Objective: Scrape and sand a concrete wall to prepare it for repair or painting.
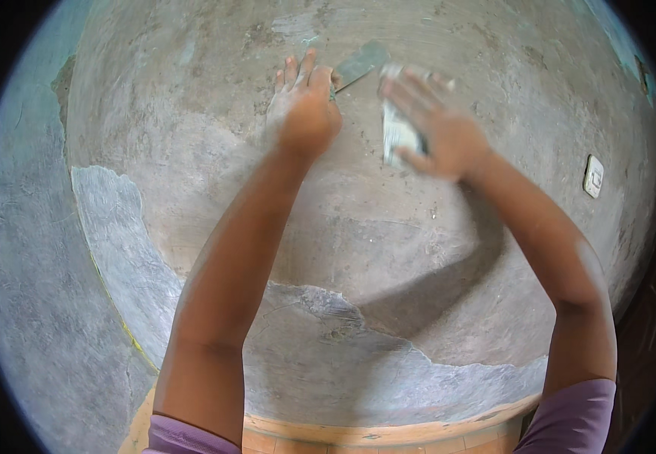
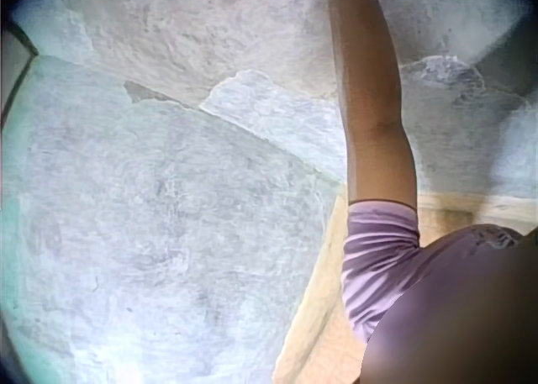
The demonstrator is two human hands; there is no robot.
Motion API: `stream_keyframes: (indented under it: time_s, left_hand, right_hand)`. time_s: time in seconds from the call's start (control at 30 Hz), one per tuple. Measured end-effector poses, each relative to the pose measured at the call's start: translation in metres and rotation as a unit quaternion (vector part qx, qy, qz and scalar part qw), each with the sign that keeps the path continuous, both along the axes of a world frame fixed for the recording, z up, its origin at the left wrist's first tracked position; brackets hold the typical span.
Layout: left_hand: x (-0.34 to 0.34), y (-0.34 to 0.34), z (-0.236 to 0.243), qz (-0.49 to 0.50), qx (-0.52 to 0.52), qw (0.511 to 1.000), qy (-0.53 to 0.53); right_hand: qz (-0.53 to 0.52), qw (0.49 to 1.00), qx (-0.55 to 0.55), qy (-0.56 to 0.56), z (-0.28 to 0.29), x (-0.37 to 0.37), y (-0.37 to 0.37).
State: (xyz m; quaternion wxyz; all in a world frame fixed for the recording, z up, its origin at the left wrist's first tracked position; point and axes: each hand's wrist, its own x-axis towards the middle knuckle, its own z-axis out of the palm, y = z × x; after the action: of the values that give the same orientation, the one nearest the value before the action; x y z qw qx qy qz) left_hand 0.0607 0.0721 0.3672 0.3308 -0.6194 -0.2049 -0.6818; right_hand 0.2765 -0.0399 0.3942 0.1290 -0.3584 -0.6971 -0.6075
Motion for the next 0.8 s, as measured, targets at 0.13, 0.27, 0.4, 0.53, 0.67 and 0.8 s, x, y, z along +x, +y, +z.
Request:
stream_keyframes:
  time_s: [0.13, 0.27, 0.4, 0.53, 0.67, 0.8]
  left_hand:
    - [0.011, -0.01, 0.003, -0.022, -0.006, 1.0, -0.002]
    - [0.001, -0.001, -0.001, 0.013, 0.009, 1.0, -0.008]
    - [0.003, 0.003, 0.002, 0.018, -0.005, 1.0, 0.01]
    - [0.003, 0.0, 0.002, 0.032, -0.003, 0.999, 0.015]
    - [-0.01, 0.009, 0.002, 0.06, 0.022, 0.998, 0.01]
    - [-0.005, 0.003, 0.005, 0.036, 0.015, 0.997, 0.062]
  right_hand:
    - [-0.008, 0.956, 0.211, 0.202, 0.049, 0.035, 0.0]
    - [-0.031, 0.999, 0.006, 0.04, -0.031, 0.001, -0.001]
    - [-0.043, 0.999, -0.005, 0.012, 0.013, 0.026, -0.005]
    - [-0.005, 0.929, 0.257, 0.264, 0.042, 0.043, 0.007]
    - [-0.05, 0.996, 0.043, 0.06, -0.036, 0.011, -0.008]
    - [-0.058, 0.991, 0.057, 0.106, 0.012, 0.06, -0.029]
